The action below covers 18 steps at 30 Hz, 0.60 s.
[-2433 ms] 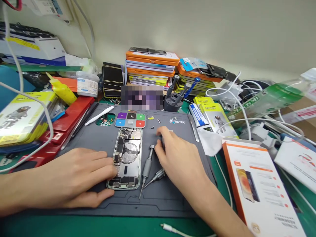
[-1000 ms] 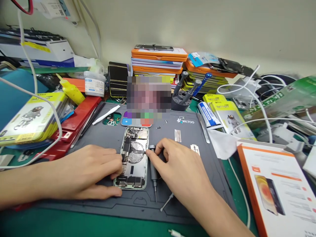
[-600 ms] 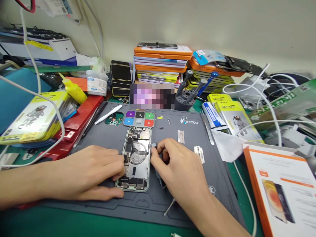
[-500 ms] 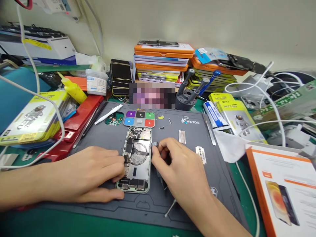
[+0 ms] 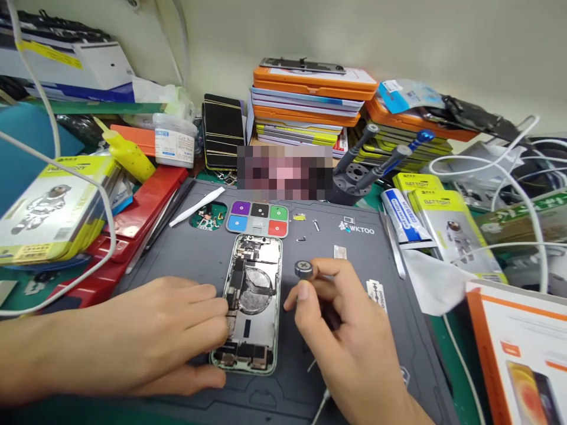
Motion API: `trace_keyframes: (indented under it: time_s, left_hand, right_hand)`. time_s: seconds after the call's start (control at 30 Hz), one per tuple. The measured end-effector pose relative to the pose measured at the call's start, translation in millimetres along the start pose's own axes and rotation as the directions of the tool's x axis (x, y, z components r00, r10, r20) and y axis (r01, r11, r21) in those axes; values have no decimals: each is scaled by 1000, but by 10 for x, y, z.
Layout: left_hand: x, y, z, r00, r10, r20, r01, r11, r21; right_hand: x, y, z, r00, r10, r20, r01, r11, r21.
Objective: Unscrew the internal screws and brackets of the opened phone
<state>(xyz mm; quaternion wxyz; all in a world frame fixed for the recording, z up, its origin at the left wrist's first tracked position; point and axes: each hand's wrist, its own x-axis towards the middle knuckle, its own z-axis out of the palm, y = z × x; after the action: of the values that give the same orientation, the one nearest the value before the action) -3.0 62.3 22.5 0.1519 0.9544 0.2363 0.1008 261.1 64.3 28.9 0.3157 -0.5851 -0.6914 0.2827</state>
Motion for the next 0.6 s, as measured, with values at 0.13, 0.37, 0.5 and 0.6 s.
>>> trace_keyframes:
  time_s: [0.13,0.37,0.5,0.6]
  left_hand:
    - [0,6,-11,1000,4,-7,-4,1000,18]
    - [-34,29,7,999,-14,-30,16,999,39]
    - [-53,28,34,999,-6,-35,8,998,59]
    - [-52,5,46,999,-5,-42,8,997,77]
  right_hand:
    - [-15,-1,-6,997,64,-30,-61,994,92]
    - [-73,-81,33,991,-12,-130,40,977,211]
    - [-105,-43,84,988,-71,-141,99,974,202]
    - [-114,39,142,945,-259,-200,297,936,190]
